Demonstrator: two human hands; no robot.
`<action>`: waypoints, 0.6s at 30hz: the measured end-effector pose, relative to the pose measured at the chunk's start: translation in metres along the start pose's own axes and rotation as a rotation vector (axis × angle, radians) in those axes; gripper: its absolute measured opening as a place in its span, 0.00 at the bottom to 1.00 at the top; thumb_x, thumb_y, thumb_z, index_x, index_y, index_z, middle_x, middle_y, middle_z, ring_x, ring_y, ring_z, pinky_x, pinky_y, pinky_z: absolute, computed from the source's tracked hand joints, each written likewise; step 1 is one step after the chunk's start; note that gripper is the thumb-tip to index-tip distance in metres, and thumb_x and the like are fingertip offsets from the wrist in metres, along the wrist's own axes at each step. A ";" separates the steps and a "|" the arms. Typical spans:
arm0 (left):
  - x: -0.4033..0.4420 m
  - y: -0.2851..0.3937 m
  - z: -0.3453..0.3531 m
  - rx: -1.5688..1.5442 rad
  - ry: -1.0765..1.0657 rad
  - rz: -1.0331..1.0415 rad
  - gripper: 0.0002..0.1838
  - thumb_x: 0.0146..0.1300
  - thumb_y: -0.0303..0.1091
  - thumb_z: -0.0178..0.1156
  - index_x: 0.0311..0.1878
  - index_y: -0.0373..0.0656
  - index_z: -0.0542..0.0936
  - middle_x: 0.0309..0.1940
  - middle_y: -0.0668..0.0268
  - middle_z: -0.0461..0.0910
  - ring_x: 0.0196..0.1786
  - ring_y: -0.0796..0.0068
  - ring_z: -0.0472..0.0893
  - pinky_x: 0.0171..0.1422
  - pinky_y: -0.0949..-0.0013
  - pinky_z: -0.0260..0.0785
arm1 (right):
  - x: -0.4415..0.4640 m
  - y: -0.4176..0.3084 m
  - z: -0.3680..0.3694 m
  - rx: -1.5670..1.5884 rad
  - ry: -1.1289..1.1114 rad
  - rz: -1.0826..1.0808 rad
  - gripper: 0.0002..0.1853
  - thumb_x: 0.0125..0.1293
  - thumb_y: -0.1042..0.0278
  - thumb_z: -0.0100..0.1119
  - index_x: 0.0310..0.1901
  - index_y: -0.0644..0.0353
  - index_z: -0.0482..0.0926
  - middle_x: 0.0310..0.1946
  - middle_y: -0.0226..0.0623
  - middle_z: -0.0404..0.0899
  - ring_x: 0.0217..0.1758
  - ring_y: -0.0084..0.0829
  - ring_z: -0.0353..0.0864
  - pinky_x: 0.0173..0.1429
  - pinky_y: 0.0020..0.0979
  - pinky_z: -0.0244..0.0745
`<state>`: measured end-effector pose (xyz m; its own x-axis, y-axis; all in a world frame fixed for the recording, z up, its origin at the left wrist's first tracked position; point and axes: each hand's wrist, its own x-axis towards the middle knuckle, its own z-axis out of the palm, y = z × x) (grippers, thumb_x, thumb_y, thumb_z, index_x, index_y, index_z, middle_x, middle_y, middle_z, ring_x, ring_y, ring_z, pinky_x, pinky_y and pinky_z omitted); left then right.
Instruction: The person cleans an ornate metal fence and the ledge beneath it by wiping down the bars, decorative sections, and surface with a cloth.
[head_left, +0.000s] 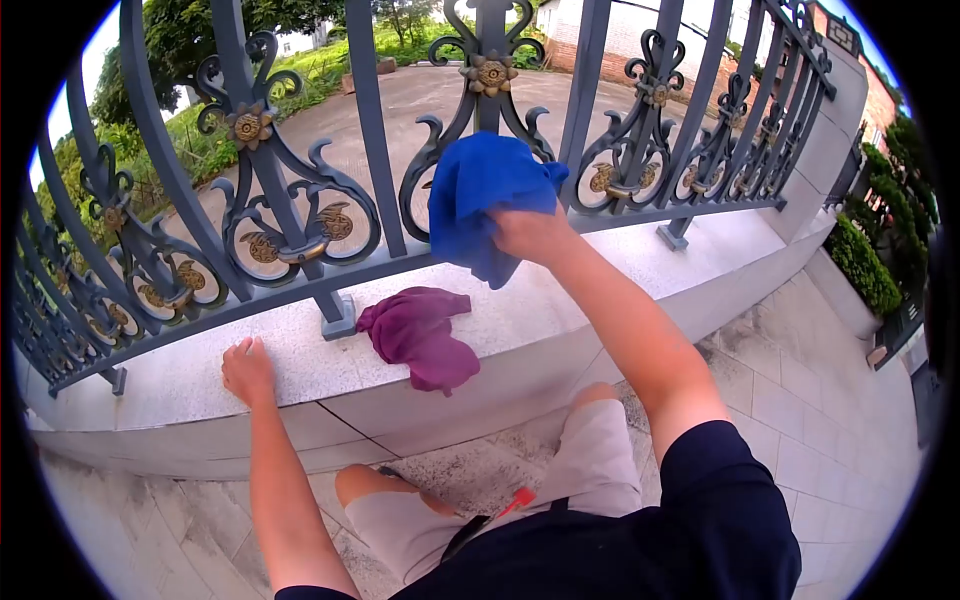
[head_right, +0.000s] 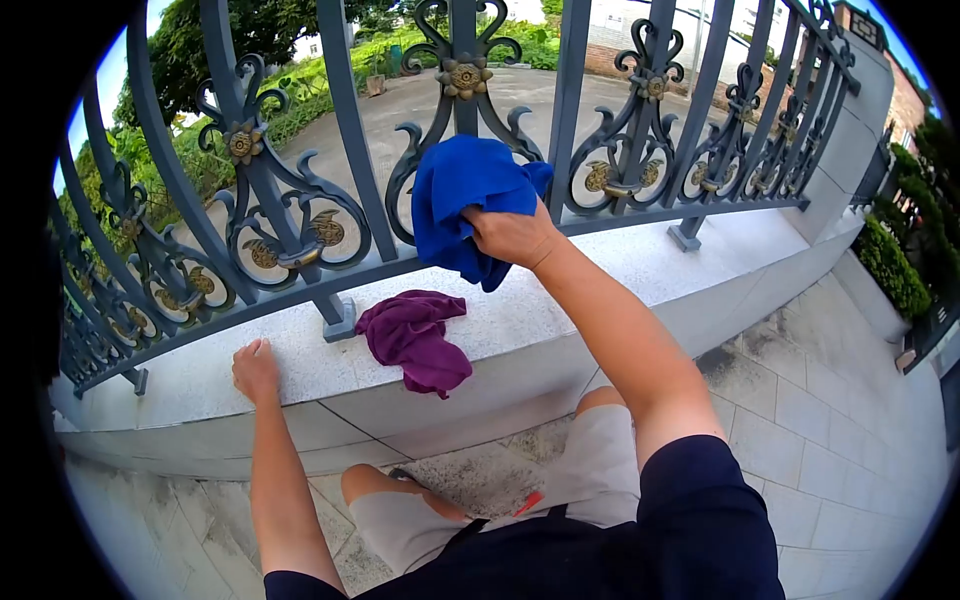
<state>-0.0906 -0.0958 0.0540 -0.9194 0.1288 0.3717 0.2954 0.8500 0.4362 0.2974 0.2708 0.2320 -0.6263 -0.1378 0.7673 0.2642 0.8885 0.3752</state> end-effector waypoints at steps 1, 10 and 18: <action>-0.001 0.002 -0.002 -0.003 0.001 -0.005 0.21 0.76 0.55 0.64 0.62 0.56 0.93 0.71 0.62 0.83 0.75 0.58 0.78 0.83 0.48 0.63 | 0.020 0.005 -0.008 0.031 0.172 0.037 0.25 0.63 0.67 0.68 0.64 0.46 0.87 0.62 0.43 0.87 0.63 0.51 0.87 0.68 0.50 0.82; 0.005 0.000 0.002 0.063 0.024 -0.020 0.21 0.75 0.54 0.65 0.62 0.56 0.93 0.70 0.61 0.85 0.74 0.57 0.80 0.79 0.47 0.68 | 0.077 0.010 0.047 0.006 0.356 0.368 0.38 0.67 0.62 0.68 0.78 0.63 0.72 0.79 0.61 0.68 0.82 0.71 0.65 0.85 0.57 0.65; 0.002 0.002 -0.003 0.086 0.037 -0.002 0.20 0.74 0.54 0.65 0.59 0.57 0.94 0.67 0.62 0.86 0.71 0.56 0.83 0.76 0.48 0.72 | -0.027 -0.016 0.031 0.506 0.274 0.298 0.45 0.61 0.58 0.77 0.80 0.53 0.70 0.77 0.45 0.75 0.80 0.51 0.75 0.86 0.49 0.66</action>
<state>-0.0909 -0.0960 0.0581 -0.9095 0.1092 0.4011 0.2682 0.8914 0.3653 0.2869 0.2743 0.1892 -0.3518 0.0997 0.9308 -0.0226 0.9931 -0.1149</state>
